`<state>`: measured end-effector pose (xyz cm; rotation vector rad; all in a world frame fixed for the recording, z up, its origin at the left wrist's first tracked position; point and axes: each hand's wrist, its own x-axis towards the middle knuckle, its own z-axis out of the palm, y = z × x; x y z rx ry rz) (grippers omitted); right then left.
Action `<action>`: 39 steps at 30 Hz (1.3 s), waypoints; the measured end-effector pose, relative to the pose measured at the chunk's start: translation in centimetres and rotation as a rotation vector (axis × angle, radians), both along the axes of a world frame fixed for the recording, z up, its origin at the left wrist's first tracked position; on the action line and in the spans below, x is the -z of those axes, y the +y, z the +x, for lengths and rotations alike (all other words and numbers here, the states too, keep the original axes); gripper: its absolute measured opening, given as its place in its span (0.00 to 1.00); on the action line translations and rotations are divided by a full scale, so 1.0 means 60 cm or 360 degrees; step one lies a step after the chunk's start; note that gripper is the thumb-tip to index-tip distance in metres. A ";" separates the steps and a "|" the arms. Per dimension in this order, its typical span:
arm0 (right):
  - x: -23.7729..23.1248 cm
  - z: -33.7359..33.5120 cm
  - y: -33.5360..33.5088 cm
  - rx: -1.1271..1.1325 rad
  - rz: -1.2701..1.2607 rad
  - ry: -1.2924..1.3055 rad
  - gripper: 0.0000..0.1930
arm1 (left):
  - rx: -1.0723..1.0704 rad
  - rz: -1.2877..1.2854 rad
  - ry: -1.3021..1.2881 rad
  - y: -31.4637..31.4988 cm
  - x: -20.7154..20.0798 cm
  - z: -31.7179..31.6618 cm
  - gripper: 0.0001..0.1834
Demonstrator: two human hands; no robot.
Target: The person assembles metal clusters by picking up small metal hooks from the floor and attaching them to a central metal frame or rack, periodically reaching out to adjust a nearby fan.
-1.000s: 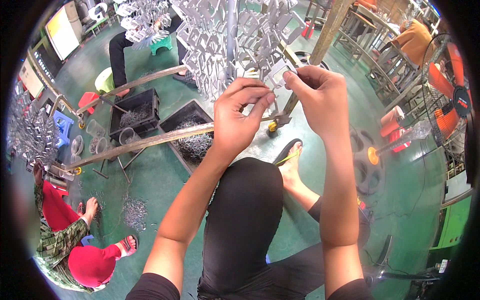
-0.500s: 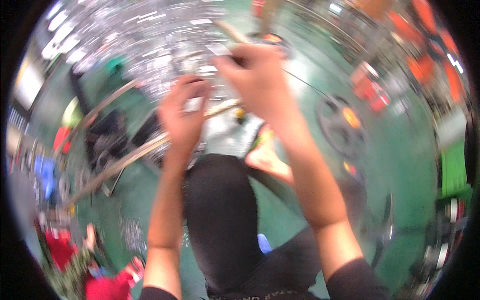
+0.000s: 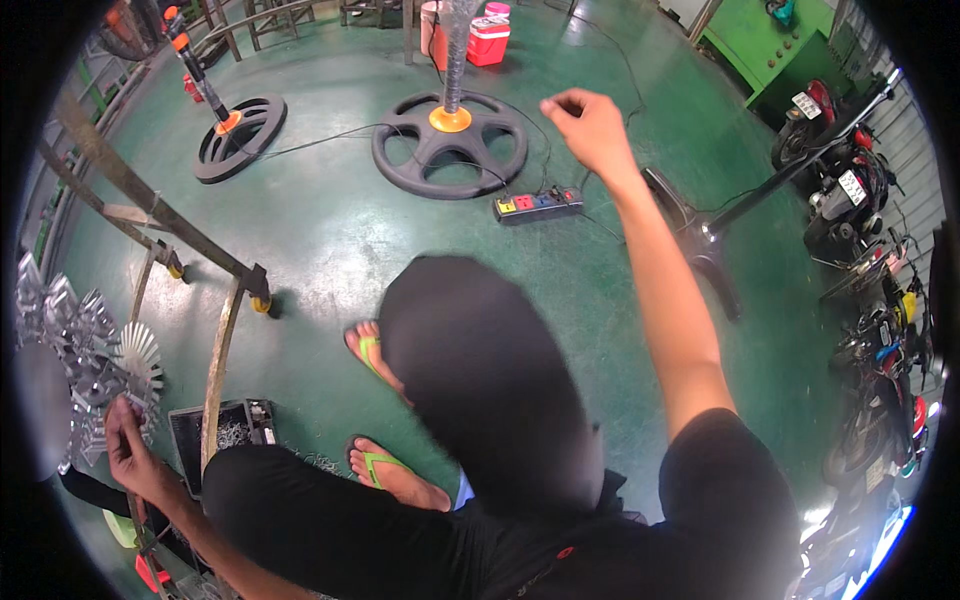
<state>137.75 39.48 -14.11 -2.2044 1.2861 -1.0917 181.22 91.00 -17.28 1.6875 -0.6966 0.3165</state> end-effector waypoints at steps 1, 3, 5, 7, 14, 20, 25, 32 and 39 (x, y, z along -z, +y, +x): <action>0.070 -0.017 -0.061 0.0065 0.0087 0.0255 0.15 | -0.0019 0.0037 0.0025 0.016 -0.005 0.006 0.12; 0.206 -0.030 -0.145 0.0092 0.0304 0.0701 0.15 | -0.0080 0.0089 0.0056 0.043 -0.006 0.023 0.13; 0.332 -0.032 -0.192 0.0110 0.0524 0.1021 0.16 | -0.0146 0.0146 0.0064 0.067 -0.005 0.057 0.13; 0.409 -0.007 -0.207 0.0094 0.0412 0.1261 0.17 | -0.0111 0.0156 0.0093 0.096 -0.008 0.077 0.12; 0.506 -0.003 -0.257 0.0337 0.0331 0.1157 0.11 | -0.0254 0.0231 0.0177 0.107 -0.010 0.071 0.13; 0.534 0.011 -0.271 0.0682 0.0662 0.0477 0.12 | -0.0068 0.0073 0.0030 0.101 -0.035 0.036 0.09; 0.554 -0.015 -0.293 0.0743 0.0679 0.0569 0.12 | -0.0151 -0.0054 0.0095 0.037 0.001 0.010 0.13; 0.519 0.025 -0.252 0.0859 0.0577 0.0676 0.11 | -0.0068 0.0081 0.0098 0.047 -0.024 0.002 0.12; 0.581 -0.011 -0.273 0.0706 0.0471 0.0749 0.08 | -0.0043 0.0094 0.0111 0.028 -0.023 0.014 0.12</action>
